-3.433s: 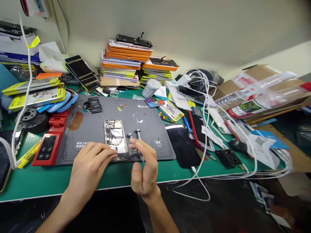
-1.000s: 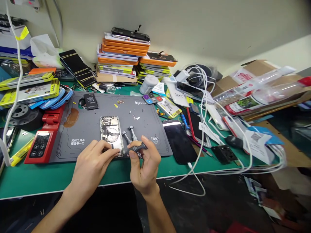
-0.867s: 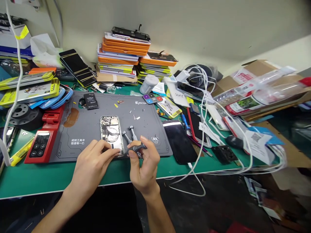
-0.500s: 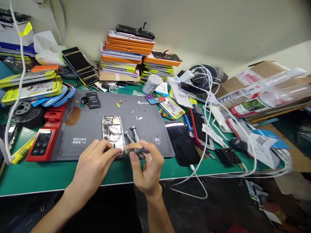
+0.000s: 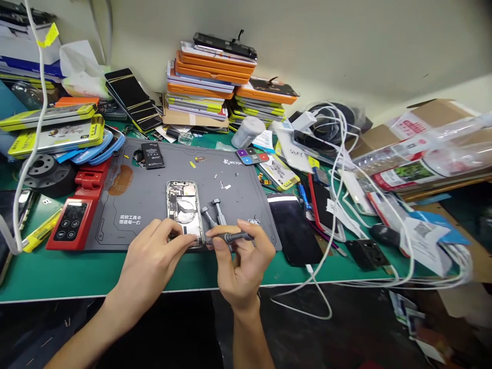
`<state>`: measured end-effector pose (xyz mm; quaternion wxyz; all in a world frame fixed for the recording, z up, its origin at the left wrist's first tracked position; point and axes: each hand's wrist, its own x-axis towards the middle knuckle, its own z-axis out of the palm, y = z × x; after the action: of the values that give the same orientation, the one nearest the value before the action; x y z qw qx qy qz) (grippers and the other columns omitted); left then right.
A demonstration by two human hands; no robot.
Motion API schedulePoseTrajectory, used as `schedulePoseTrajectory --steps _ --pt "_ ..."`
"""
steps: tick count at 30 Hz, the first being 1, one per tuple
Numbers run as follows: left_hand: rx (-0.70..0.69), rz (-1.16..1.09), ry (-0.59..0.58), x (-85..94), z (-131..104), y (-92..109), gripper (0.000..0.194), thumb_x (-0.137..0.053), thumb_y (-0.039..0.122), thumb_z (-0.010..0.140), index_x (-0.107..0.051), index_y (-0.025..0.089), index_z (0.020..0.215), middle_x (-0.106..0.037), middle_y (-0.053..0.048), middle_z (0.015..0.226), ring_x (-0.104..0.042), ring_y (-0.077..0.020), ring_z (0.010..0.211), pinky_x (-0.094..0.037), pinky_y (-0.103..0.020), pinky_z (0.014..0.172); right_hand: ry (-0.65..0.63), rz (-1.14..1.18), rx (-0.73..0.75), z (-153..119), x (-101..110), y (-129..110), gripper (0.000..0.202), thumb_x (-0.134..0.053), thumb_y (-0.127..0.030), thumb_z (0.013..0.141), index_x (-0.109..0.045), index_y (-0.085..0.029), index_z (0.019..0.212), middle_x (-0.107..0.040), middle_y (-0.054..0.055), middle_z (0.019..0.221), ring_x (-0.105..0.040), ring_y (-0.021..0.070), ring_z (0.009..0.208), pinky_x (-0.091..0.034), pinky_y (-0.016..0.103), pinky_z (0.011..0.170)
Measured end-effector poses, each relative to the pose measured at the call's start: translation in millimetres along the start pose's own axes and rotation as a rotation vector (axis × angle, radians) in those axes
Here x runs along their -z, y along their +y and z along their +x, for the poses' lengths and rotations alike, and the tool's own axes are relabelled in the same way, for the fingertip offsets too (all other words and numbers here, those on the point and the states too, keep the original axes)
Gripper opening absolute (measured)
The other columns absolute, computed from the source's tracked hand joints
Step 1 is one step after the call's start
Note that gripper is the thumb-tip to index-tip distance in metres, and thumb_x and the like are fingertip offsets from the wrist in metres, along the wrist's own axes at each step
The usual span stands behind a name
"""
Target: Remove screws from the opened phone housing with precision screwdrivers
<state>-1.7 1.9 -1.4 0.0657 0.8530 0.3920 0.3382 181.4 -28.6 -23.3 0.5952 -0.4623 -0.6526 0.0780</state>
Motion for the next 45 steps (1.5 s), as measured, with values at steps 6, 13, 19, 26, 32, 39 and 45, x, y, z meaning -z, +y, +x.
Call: schedulePoseTrajectory --steps 6,13,19,26,32,39,45 --pt "0.015 0.03 -0.006 -1.0 -1.5 -0.1 0.017 -0.06 0.023 0.112 -0.076 0.019 0.118 -0.073 -0.003 0.104 -0.064 -0.0172 0.086 -0.052 -0.032 0.077 -0.017 0.027 0.034 1.5 0.7 -1.6 0.053 -0.055 -0.007 0.106 -0.042 -0.028 0.152 -0.067 0.003 0.107 -0.078 0.0159 0.087 -0.073 0.036 0.075" --pt "0.019 0.021 -0.012 -0.8 -1.7 0.4 0.018 -0.058 0.024 0.113 -0.075 0.019 0.111 -0.073 -0.003 0.101 -0.062 -0.0169 0.084 -0.052 -0.032 0.077 -0.021 -0.128 0.156 0.6 2.5 2.6 0.062 -0.07 -0.006 0.099 -0.046 -0.028 0.151 -0.07 0.001 0.103 -0.076 0.0162 0.081 -0.071 0.035 0.071" --pt "0.017 0.011 -0.032 0.3 -1.8 1.4 0.016 -0.057 0.019 0.113 -0.073 0.02 0.114 -0.073 -0.003 0.106 -0.061 -0.0172 0.085 -0.051 -0.033 0.078 -0.064 -0.068 0.207 -0.2 4.7 5.9 0.059 -0.046 -0.007 0.104 -0.044 -0.024 0.16 -0.074 0.015 0.134 -0.078 0.027 0.12 -0.074 0.052 0.088" --pt "0.013 -0.004 -0.03 2.9 -1.9 2.7 0.013 -0.059 0.02 0.113 -0.07 0.019 0.119 -0.072 -0.003 0.107 -0.062 -0.0177 0.088 -0.05 -0.033 0.08 -0.021 -0.1 0.196 -2.1 3.8 6.3 0.058 -0.044 -0.011 0.106 -0.044 -0.025 0.163 -0.069 0.016 0.143 -0.077 0.0271 0.122 -0.074 0.053 0.09" --pt "-0.001 -0.044 -0.038 0.9 -2.5 1.9 0.012 -0.061 0.025 0.112 -0.07 0.021 0.118 -0.071 -0.002 0.105 -0.062 -0.0172 0.088 -0.048 -0.032 0.078 0.072 -0.163 0.107 -3.0 0.5 2.1 0.066 -0.064 -0.006 0.101 -0.044 -0.026 0.16 -0.071 0.006 0.115 -0.078 0.0161 0.089 -0.071 0.028 0.066" --pt "-0.04 -0.088 -0.062 3.6 -0.3 3.5 0.011 -0.061 0.026 0.112 -0.07 0.02 0.115 -0.073 -0.002 0.105 -0.059 -0.0169 0.085 -0.049 -0.032 0.076 0.094 -0.01 0.111 -7.2 1.7 2.7 0.063 -0.064 -0.006 0.103 -0.044 -0.026 0.159 -0.074 0.007 0.112 -0.081 0.0183 0.09 -0.075 0.033 0.069" --pt "-0.008 -0.054 -0.031 1.7 0.1 2.3 0.01 -0.063 0.023 0.111 -0.073 0.021 0.11 -0.074 -0.001 0.102 -0.06 -0.0166 0.086 -0.048 -0.032 0.078 0.281 0.022 0.03 -4.3 -0.7 -1.6 0.055 -0.064 -0.008 0.104 -0.05 -0.025 0.154 -0.075 0.006 0.104 -0.078 0.0165 0.082 -0.073 0.031 0.066"
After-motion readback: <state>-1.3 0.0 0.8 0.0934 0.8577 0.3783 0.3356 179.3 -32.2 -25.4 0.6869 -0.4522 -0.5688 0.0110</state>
